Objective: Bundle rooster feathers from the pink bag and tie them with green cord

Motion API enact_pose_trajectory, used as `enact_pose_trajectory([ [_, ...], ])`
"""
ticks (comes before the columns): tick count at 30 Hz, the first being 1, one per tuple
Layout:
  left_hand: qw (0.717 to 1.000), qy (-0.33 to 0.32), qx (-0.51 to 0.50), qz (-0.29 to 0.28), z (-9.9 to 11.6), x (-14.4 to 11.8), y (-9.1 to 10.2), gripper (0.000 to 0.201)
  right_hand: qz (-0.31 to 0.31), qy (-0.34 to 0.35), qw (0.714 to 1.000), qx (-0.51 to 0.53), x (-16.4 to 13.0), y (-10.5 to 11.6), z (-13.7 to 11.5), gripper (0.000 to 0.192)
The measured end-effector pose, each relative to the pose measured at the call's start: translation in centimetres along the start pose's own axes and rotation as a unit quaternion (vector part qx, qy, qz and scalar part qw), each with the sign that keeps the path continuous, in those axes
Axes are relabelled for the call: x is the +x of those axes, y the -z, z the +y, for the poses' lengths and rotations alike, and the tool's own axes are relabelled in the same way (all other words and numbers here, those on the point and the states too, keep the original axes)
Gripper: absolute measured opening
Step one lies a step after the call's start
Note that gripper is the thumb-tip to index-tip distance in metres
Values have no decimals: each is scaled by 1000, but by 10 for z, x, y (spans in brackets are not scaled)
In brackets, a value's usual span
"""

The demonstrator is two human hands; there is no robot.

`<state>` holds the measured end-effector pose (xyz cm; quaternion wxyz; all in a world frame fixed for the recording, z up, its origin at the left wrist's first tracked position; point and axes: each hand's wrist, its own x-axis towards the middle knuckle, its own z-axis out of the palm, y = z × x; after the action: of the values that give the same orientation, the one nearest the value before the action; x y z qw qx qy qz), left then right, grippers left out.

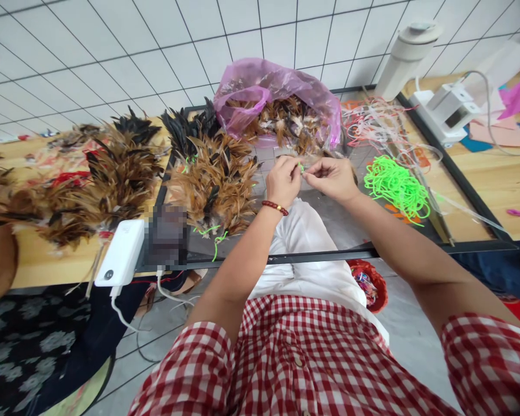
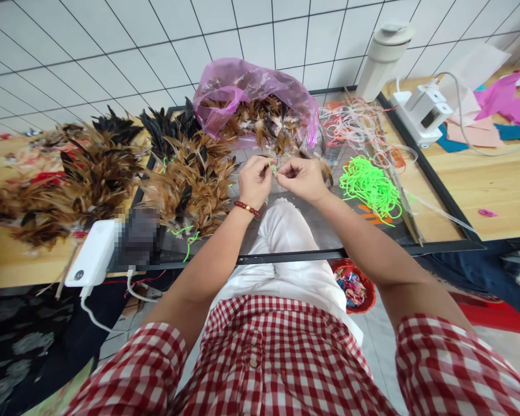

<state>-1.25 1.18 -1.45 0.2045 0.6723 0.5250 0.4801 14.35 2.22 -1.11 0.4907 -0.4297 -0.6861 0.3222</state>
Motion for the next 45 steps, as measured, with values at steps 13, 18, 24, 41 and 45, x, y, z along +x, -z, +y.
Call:
enact_pose_trajectory([
  [13, 998, 18, -57, 21, 9, 0, 0, 14, -23, -49, 987, 154, 1, -7, 0, 58],
  [18, 994, 62, -87, 27, 13, 0, 0, 12, 18, -42, 985, 164, 5, -9, 9, 64],
  [24, 992, 69, -101, 42, 16, 0, 1, 12, 5, -15, 990, 141, 5, -6, 7, 56],
  [41, 966, 198, -150, 76, 5, 7, -3, 10, -52, 3, 998, 45, 6, 9, 7, 49],
  [45, 957, 234, -152, 77, 1, 10, -3, 6, -129, 21, 991, 7, 7, 11, 9, 37],
])
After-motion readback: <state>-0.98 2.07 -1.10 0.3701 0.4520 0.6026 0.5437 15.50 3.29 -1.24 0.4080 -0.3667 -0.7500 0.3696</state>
